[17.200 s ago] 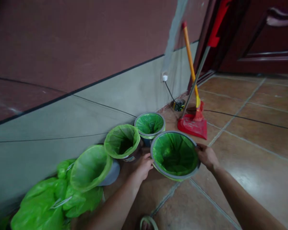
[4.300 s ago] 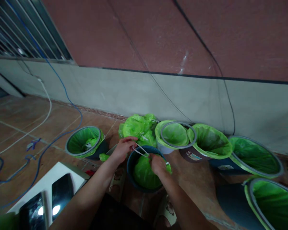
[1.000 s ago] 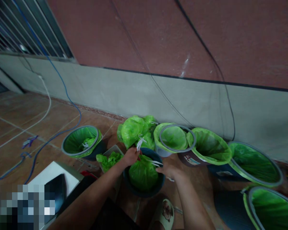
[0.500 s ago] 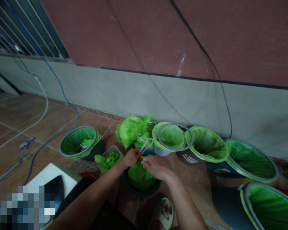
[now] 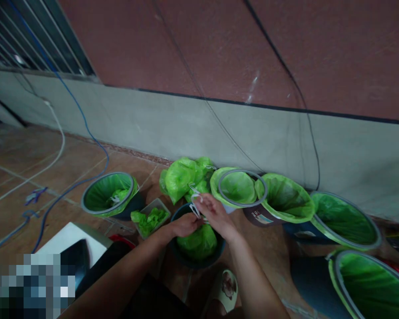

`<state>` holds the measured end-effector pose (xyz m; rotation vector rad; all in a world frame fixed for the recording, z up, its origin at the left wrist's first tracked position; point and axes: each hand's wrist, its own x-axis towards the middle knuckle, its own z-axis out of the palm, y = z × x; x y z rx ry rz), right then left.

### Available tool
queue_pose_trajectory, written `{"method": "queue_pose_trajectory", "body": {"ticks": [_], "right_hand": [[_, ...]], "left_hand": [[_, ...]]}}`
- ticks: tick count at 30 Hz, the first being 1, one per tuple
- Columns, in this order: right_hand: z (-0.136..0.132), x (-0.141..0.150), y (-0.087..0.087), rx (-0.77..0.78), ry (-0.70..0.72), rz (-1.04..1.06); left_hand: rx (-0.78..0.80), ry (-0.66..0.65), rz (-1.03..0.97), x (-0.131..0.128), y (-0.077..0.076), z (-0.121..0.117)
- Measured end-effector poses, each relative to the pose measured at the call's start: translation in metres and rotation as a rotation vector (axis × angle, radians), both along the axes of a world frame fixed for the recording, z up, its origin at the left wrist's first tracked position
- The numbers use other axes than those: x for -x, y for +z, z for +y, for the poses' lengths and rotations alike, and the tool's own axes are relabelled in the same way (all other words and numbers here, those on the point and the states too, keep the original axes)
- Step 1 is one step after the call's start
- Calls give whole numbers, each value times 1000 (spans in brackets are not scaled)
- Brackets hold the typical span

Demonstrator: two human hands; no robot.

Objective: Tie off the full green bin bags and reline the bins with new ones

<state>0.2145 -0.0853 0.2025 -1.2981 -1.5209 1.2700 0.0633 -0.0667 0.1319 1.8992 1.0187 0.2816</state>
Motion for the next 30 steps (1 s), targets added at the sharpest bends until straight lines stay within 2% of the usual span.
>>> {"method": "queue_pose_trajectory", "body": {"ticks": [1,3,5,8,11,14,17,21,23,25,27,30], "right_hand": [[1,-2,-2,11,-75,43],[3,-6,-10,21,-135,-50],[3,-7,-23,33,-55,-309],[-2,-4,-44,75,154,-672],[-7,-3,-56,95,235,-808],[-7,-9,-51,83,226,-833],[-6,-17,-33,88,231,-803],[-14,-17,-11,255,328,-480],[-20,-15,-8,335,419,-368],[-22,-15,-10,339,483,-364],[-18,-17,-15,247,403,-439],[-3,-18,-27,69,114,-553]], "left_hand": [[-1,-19,-4,1,0,1],[21,-42,-18,4,-1,4],[57,-30,-35,7,-3,7],[94,-7,-51,10,-5,10],[196,69,-82,11,-6,10],[346,231,-117,10,-7,10],[375,325,-113,8,-6,11],[373,332,-117,8,-3,12],[346,306,-100,10,-1,13],[310,283,-80,11,1,12],[229,224,-45,11,4,11],[36,96,30,8,11,8]]}}
